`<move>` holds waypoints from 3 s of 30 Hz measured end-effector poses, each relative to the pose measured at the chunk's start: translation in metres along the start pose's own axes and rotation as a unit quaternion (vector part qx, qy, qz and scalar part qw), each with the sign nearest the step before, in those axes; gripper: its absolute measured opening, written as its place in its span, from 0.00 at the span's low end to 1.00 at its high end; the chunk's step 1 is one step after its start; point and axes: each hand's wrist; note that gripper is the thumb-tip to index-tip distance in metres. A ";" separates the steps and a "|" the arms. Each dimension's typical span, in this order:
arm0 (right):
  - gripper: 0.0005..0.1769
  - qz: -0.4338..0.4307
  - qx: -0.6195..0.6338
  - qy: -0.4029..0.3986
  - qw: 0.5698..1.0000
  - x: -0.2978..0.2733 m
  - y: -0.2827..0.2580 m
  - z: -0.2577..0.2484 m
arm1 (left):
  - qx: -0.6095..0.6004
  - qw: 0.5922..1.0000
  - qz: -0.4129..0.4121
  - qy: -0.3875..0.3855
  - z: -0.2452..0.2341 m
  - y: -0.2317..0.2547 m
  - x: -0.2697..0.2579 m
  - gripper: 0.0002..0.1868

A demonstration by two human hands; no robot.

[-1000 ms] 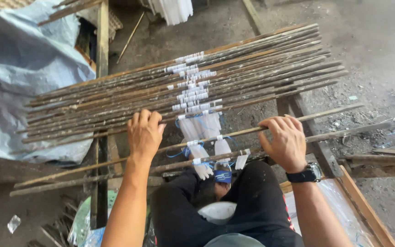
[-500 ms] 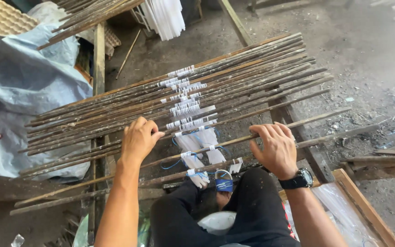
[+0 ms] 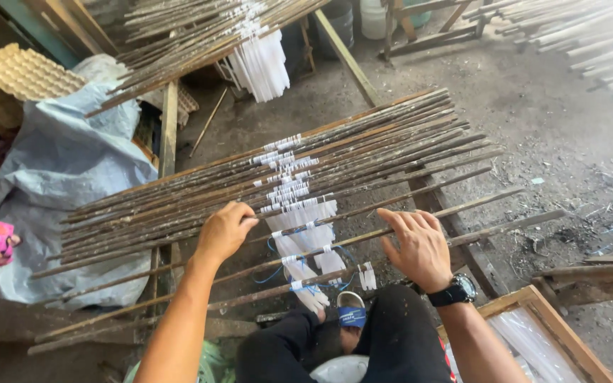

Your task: Tying candle wicks to wooden sticks using string to prepare them for candle production.

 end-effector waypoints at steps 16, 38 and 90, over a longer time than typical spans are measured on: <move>0.28 -0.005 0.010 -0.034 0.999 0.023 0.017 0.028 | -0.050 0.901 0.110 0.416 -0.201 0.052 -0.061 0.07; 0.14 -0.096 0.101 0.097 0.985 0.025 -0.026 -0.001 | -0.121 0.959 0.056 0.250 -0.151 0.063 -0.177 0.06; 0.17 0.398 0.590 0.021 0.702 -0.063 -0.019 0.055 | -0.035 0.982 0.018 0.187 0.002 0.000 -0.132 0.11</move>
Point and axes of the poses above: each hand's wrist, its own x-axis towards the middle knuckle, its own z-axis out of the palm, y = z × x, and after that the axes turned 15 degrees about y, right-handed
